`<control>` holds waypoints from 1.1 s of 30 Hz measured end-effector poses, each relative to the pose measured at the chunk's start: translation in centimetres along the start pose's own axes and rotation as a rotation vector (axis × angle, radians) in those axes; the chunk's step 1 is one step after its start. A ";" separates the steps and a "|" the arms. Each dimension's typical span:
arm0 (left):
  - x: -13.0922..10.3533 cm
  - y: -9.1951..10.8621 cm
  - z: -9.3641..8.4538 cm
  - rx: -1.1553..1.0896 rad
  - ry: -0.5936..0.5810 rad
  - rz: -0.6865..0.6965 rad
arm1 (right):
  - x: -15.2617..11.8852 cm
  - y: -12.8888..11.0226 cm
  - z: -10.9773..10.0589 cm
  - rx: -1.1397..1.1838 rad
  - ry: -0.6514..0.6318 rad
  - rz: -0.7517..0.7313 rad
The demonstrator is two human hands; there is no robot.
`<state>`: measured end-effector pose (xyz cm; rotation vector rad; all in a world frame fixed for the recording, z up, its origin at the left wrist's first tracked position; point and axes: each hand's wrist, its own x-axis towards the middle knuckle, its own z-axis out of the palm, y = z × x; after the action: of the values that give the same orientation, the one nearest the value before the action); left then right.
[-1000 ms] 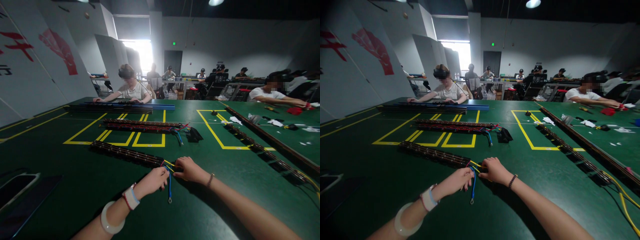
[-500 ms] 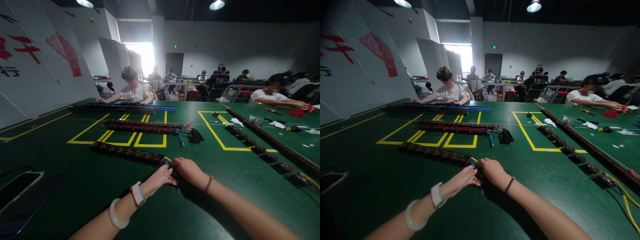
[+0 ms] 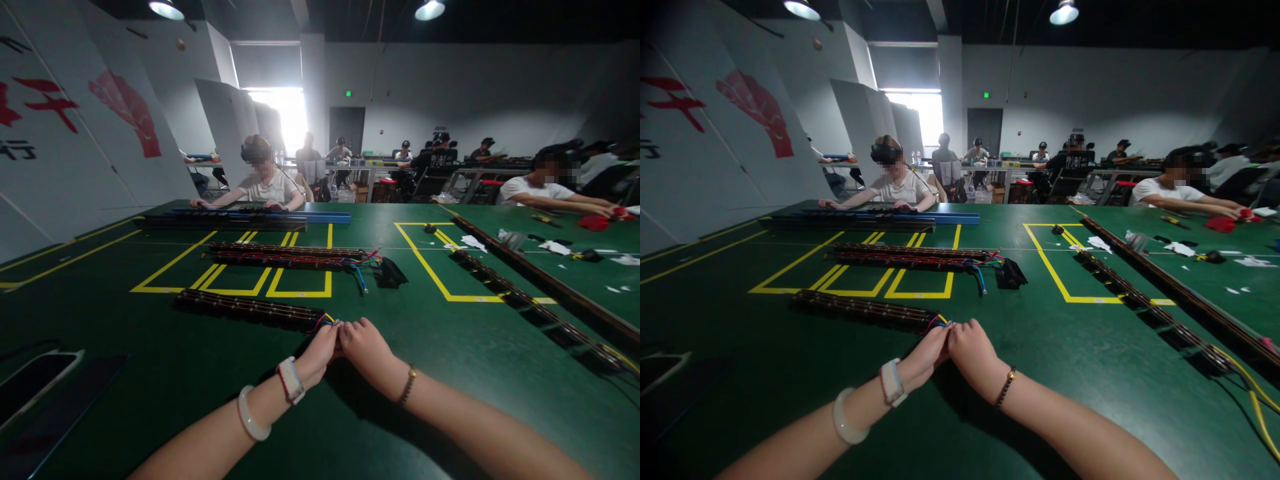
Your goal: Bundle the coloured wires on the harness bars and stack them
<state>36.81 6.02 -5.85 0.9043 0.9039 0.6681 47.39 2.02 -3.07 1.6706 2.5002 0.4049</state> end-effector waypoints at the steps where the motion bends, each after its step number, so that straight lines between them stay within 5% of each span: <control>1: 0.2 0.0 -0.1 0.001 -0.021 -0.005 | -0.1 0.2 -0.3 0.017 0.007 0.010; 8: 0.8 -0.3 -1.2 0.000 -0.194 -0.006 | -1.1 3.1 -3.3 0.222 0.071 0.172; 14: 0.5 -0.4 -1.3 -0.008 -0.186 -0.005 | -1.4 3.4 -3.4 0.251 -0.149 0.194; 18: 0.1 -0.2 -1.1 0.060 -0.142 -0.022 | -1.3 4.3 -2.7 0.286 -0.217 0.228; 25: -0.3 0.4 -1.2 0.151 -0.196 -0.001 | 0.1 7.4 -0.1 0.297 -0.044 0.433; 33: 0.2 0.6 -1.4 0.186 -0.207 -0.057 | 1.8 7.3 3.2 0.332 0.003 0.486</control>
<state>35.59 7.04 -5.83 1.0883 0.8113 0.4366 53.90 6.79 -4.01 2.4101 2.2321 0.0209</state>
